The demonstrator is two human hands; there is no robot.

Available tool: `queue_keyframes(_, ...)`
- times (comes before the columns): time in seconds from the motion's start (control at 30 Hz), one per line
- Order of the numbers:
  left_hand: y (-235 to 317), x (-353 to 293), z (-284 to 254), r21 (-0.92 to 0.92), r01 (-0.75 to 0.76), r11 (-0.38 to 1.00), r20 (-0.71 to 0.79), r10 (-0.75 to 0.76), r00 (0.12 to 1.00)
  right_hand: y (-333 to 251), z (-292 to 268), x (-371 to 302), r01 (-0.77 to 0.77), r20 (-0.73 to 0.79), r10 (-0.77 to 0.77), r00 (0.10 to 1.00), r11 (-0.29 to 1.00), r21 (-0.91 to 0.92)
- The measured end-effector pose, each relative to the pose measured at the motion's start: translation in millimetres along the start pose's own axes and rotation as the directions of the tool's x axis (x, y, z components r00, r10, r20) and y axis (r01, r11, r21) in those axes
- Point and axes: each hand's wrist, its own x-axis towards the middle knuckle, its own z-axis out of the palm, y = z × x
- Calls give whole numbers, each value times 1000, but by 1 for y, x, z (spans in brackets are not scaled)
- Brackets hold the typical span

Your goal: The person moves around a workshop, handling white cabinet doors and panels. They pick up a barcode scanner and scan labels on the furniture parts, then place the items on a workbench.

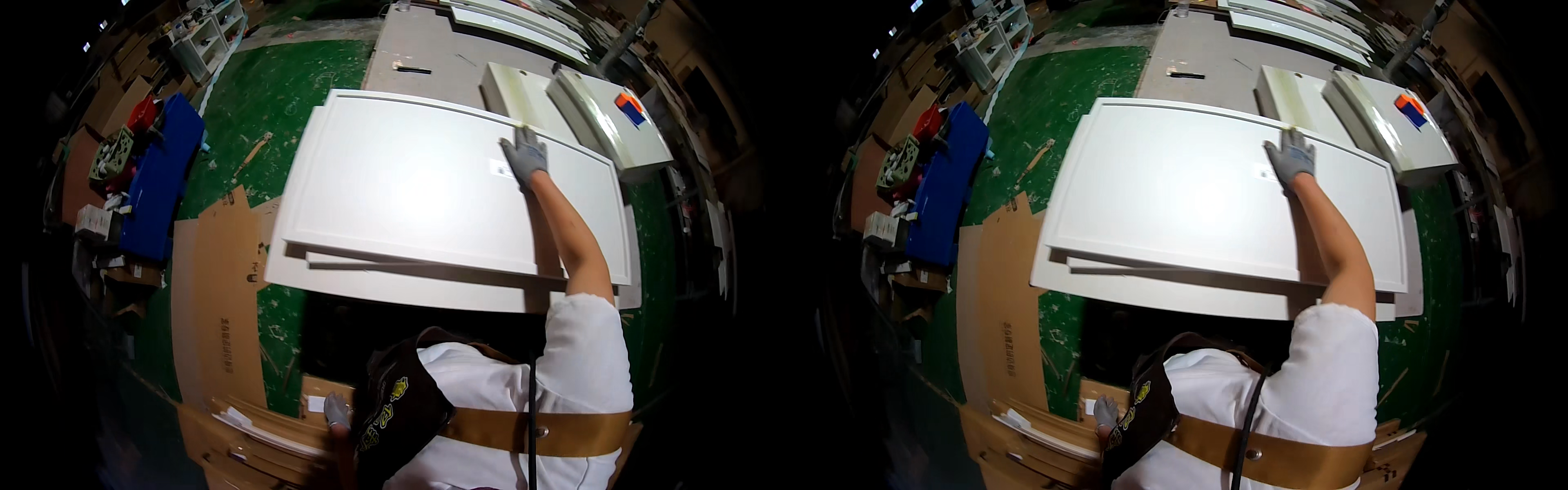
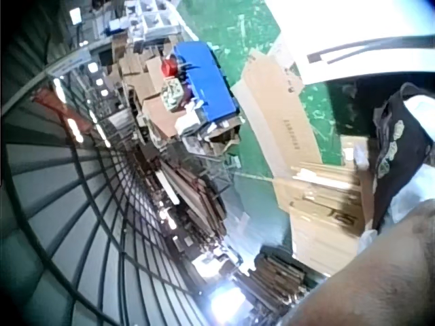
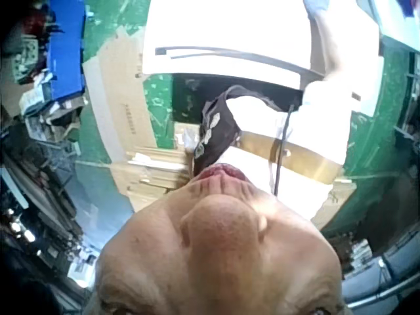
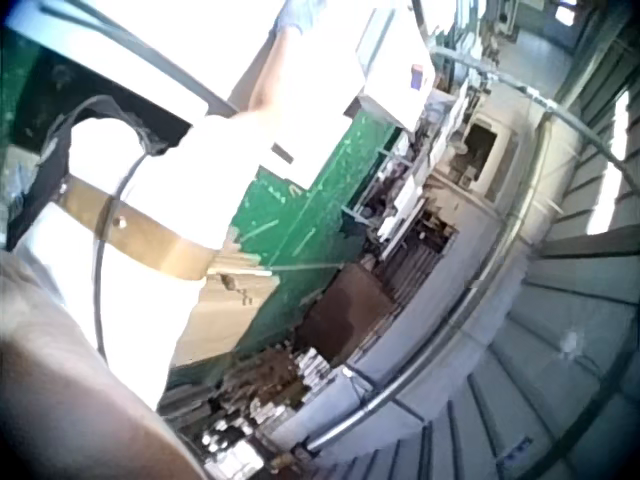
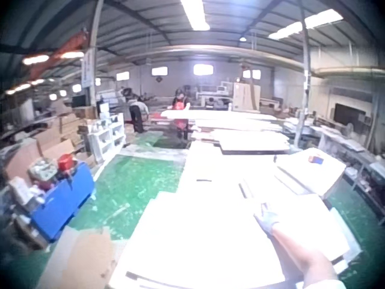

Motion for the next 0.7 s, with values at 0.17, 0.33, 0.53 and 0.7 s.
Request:
queue_keyframes(0.17,122,48,-27,769,-631,-101,587,501,636,-38,-22,10,-191,53,192,980,981,-32)
queue_keyframes(0.33,240,121,-81,737,-220,639,214,89,973,-115,-23,11,-327,105,331,938,944,-49)
queue_keyframes(0.53,335,199,-100,696,-253,672,183,175,967,-154,-7,17,-430,79,439,895,896,-111)
queue_keyframes(0.7,396,258,-118,834,-169,525,169,47,984,-190,-10,2,-508,31,520,854,845,-168)
